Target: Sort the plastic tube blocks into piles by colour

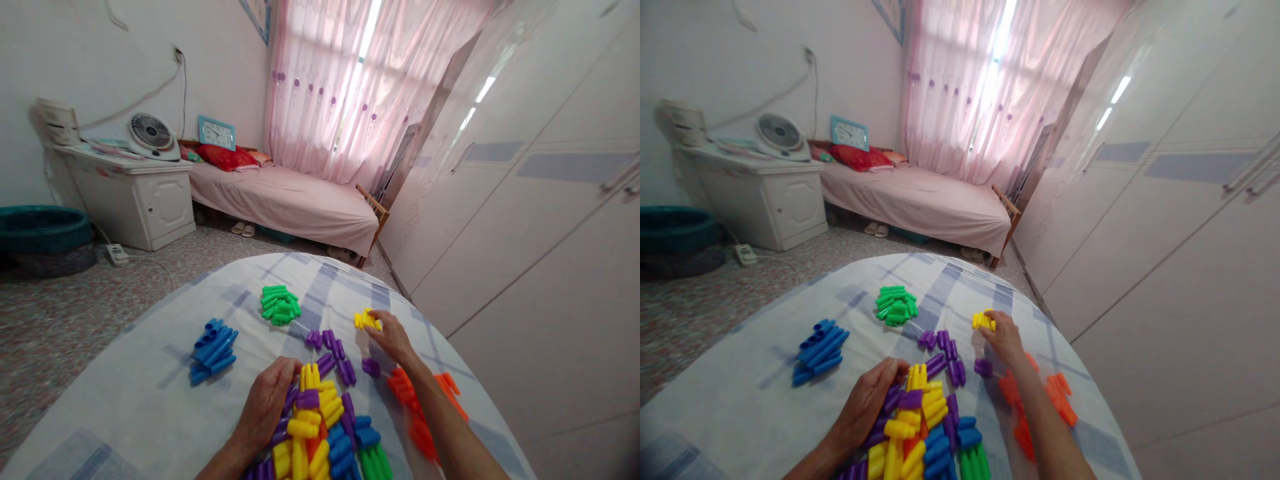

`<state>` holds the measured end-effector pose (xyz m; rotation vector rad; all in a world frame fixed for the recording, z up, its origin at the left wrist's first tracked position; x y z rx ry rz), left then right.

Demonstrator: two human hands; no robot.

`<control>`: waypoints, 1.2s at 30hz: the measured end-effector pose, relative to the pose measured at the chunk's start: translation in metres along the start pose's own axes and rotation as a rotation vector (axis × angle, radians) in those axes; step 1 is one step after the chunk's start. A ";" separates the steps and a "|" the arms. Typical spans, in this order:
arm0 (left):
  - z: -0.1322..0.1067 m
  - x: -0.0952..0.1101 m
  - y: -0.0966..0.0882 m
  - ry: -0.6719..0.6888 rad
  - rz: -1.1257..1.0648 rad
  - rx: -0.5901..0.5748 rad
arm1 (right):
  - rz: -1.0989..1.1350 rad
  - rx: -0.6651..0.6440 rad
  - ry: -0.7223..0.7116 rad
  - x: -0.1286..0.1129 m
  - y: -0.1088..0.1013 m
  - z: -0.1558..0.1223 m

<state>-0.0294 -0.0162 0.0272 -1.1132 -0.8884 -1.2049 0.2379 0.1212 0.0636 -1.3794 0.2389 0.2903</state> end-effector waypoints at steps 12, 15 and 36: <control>0.000 -0.004 0.000 0.027 0.027 0.016 | 0.249 -0.203 -0.311 -0.063 -0.005 -0.054; 0.000 -0.006 0.000 0.011 -0.025 0.026 | 0.263 -0.294 -0.388 -0.090 -0.002 -0.082; 0.001 -0.013 -0.001 -0.043 -0.113 0.068 | 0.146 -0.347 -0.417 -0.107 0.030 -0.106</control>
Point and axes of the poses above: each hand's wrist, its own z-axis towards the middle knuckle, its own y-axis out of the palm, x = y × z, the point moved 2 cm from there along z, towards the middle knuckle, and after that the axes turned 8 degrees about y, right-handed, at the moved point
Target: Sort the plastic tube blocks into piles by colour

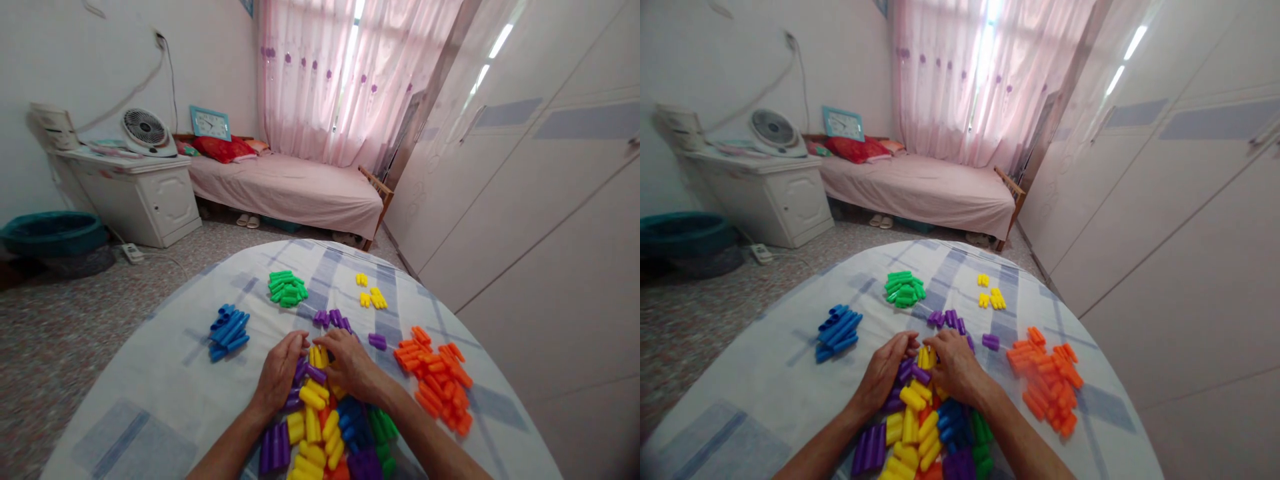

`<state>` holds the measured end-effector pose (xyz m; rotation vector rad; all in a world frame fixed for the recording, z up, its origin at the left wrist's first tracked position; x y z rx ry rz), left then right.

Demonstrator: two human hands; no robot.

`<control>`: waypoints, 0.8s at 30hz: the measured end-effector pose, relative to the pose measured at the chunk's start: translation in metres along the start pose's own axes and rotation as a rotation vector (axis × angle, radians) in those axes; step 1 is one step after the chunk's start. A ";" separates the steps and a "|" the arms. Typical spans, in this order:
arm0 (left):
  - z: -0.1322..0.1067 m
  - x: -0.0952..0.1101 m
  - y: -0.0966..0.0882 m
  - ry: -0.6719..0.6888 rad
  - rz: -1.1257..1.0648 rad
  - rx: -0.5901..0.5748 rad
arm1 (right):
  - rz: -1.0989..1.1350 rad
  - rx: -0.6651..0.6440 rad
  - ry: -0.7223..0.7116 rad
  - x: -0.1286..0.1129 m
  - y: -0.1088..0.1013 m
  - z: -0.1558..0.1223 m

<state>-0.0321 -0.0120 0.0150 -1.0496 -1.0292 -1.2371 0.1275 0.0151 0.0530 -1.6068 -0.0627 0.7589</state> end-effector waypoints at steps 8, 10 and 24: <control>-0.001 0.001 0.001 0.005 0.075 -0.057 | 0.154 0.161 0.052 0.013 -0.030 -0.005; -0.001 0.003 0.001 0.041 0.103 -0.087 | 0.183 0.223 0.086 0.016 -0.035 -0.004; 0.001 0.004 0.002 -0.020 0.033 -0.086 | 0.130 0.438 0.129 0.006 -0.022 0.006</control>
Point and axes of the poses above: each hand's wrist, its own z-axis towards the middle knuckle, its own y-axis out of the palm, x = y × z, the point moved 2 cm from there along z, towards the middle knuckle, and after that the axes turned 8 degrees about y, right-handed, at the moved point
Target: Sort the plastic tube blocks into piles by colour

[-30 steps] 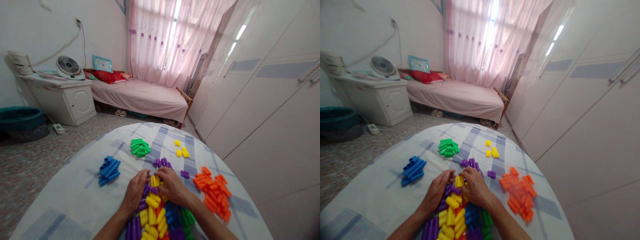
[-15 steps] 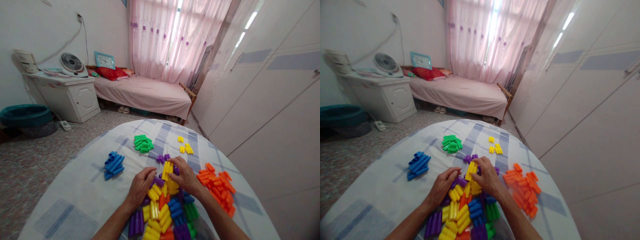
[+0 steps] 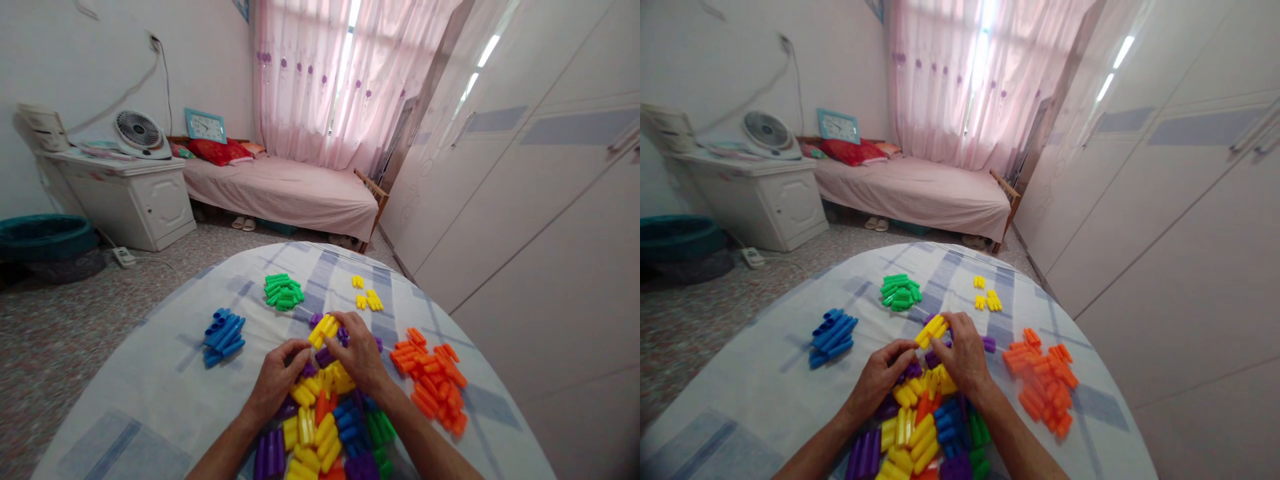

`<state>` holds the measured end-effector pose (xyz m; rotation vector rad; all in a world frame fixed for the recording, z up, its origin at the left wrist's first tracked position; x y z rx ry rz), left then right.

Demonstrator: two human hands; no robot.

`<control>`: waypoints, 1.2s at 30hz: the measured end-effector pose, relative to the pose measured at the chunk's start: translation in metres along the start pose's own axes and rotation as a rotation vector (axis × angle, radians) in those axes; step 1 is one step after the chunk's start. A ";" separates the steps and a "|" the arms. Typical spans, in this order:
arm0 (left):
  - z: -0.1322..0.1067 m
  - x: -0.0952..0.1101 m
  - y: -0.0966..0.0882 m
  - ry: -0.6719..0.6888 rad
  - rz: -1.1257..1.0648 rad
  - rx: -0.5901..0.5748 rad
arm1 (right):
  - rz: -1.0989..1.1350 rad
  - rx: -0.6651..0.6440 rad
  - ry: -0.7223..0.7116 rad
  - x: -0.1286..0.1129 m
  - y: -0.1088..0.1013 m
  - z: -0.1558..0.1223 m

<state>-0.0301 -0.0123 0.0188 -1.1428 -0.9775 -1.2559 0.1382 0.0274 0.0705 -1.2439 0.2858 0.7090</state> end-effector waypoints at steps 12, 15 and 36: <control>0.001 0.000 -0.003 0.056 0.098 0.034 | -0.336 0.230 0.363 0.109 -0.034 0.070; 0.001 0.002 -0.003 0.057 0.107 0.039 | -0.260 0.187 0.312 0.089 -0.037 0.058; 0.001 -0.003 -0.003 0.055 0.099 0.029 | 0.077 -0.231 0.221 0.056 -0.039 0.011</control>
Point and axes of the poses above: each hand's wrist, its own z-axis towards the middle knuckle, its own y-axis out of the palm, x = y × z, the point moved 2 cm from there along z, towards the middle knuckle, and after that the axes turned 8 degrees about y, right-handed, at the moved point
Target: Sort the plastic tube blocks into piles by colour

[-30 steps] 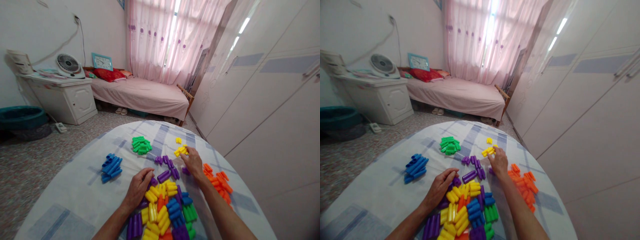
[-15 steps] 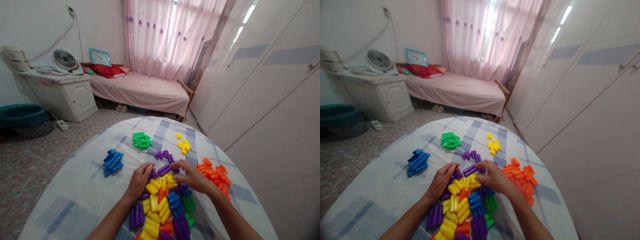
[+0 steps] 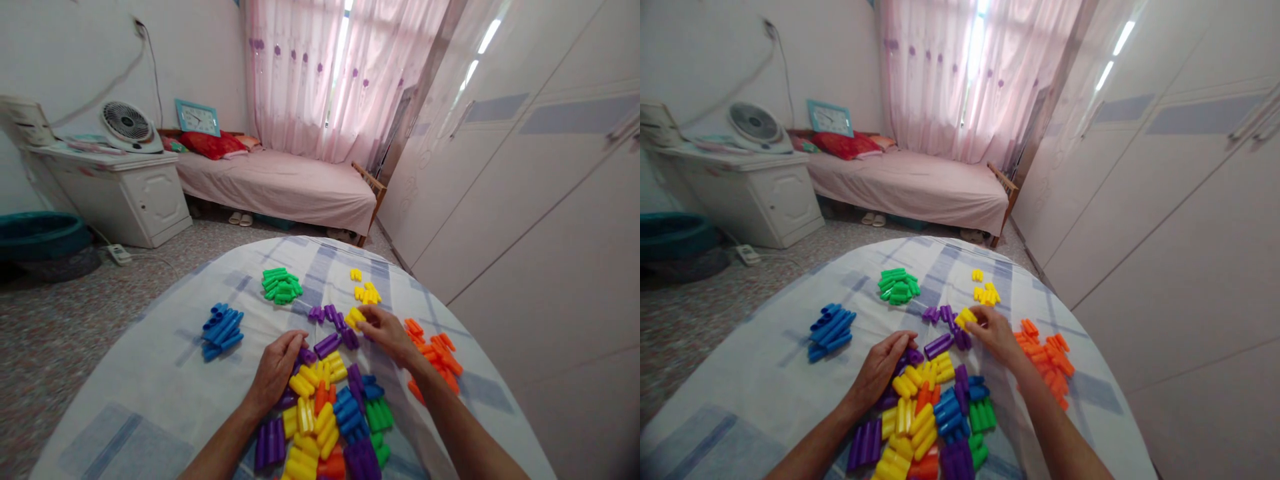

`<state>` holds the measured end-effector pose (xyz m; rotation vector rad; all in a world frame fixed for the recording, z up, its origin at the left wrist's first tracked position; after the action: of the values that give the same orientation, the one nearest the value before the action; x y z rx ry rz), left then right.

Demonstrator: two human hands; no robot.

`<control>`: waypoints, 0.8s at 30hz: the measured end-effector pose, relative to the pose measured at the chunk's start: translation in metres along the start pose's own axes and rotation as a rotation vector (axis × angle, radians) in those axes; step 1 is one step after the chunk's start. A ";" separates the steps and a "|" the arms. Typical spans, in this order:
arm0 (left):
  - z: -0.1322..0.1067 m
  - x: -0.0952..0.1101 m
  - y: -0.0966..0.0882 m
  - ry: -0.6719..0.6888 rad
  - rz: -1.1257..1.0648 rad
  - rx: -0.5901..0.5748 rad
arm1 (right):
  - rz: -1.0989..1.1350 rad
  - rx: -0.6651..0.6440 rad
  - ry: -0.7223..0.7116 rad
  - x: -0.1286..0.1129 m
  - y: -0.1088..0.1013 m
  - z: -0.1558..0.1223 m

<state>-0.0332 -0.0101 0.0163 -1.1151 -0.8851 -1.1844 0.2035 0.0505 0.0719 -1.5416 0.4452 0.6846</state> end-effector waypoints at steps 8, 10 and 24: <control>0.000 0.001 0.000 -0.017 0.009 0.003 | -0.206 0.351 0.076 0.017 -0.007 0.069; 0.000 0.003 0.000 -0.015 0.010 -0.001 | -0.200 0.344 0.052 0.010 -0.005 0.060; 0.001 0.003 0.000 0.009 0.003 0.003 | -0.444 -0.090 -0.109 -0.033 0.048 -0.062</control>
<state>-0.0329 -0.0101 0.0190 -1.1077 -0.8772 -1.1844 0.1576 -0.0192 0.0569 -1.6078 -0.0155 0.4416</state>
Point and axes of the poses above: each hand's wrist, its own z-axis towards the middle knuckle, its own y-axis out of the palm, x = y × z, the point moved 2 cm from there along z, towards the middle knuckle, and after that the axes turned 8 degrees about y, right-handed, at the moved point
